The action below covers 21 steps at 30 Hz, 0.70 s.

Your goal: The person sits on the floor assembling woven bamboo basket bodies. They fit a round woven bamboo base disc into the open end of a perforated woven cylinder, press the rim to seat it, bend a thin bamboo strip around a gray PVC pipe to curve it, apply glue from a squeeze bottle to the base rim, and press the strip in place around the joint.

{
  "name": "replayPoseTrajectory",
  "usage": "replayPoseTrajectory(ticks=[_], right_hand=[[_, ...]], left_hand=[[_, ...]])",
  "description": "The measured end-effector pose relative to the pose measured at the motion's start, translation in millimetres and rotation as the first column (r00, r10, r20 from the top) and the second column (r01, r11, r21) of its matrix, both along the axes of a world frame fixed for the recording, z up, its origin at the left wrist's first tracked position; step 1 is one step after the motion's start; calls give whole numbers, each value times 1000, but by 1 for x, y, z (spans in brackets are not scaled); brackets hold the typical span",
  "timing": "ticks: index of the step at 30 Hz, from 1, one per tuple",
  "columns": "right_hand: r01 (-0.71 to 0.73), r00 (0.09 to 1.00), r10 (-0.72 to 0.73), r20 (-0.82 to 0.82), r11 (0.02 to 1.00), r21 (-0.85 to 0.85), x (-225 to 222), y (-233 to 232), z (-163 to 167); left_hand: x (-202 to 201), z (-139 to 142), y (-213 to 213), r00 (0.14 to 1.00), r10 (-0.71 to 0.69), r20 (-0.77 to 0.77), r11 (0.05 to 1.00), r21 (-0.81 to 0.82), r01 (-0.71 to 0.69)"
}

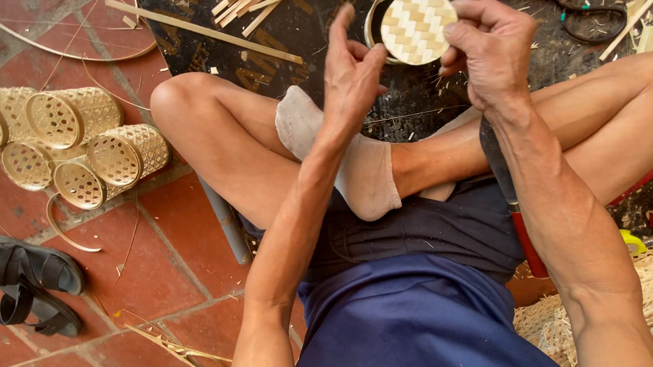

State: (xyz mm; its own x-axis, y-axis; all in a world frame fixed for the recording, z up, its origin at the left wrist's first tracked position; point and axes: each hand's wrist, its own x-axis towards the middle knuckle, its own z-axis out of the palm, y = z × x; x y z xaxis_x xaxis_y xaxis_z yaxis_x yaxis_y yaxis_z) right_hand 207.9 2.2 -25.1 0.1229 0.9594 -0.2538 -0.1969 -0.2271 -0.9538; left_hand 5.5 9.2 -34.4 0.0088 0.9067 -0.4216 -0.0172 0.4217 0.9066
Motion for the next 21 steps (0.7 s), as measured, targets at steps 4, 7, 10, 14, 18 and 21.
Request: replayPoseTrajectory(ticks=[4,7,10,14,18,21], right_hand=[[36,999,-35,-29,999,27,-10,-3,-9],[53,998,-52,-25,997,55,-14,-5,-16],[64,998,-63,-20,996,55,-15,-7,-19],[68,997,-71,33,994,88,-17,-9,-19],[99,995,-100,17,992,78,-22,-10,-21],[66,990,-78,113,991,113,-23,-14,-23]], left_hand=[[-13,-7,14,998,-69,-11,995,66,70],[-14,-16,18,996,-77,48,997,34,75],[-13,-24,16,990,-71,122,997,29,68],[-12,-31,12,988,-58,142,997,51,51],[-13,-32,12,994,-73,84,996,63,68],[-15,-31,12,992,-74,104,997,34,71]])
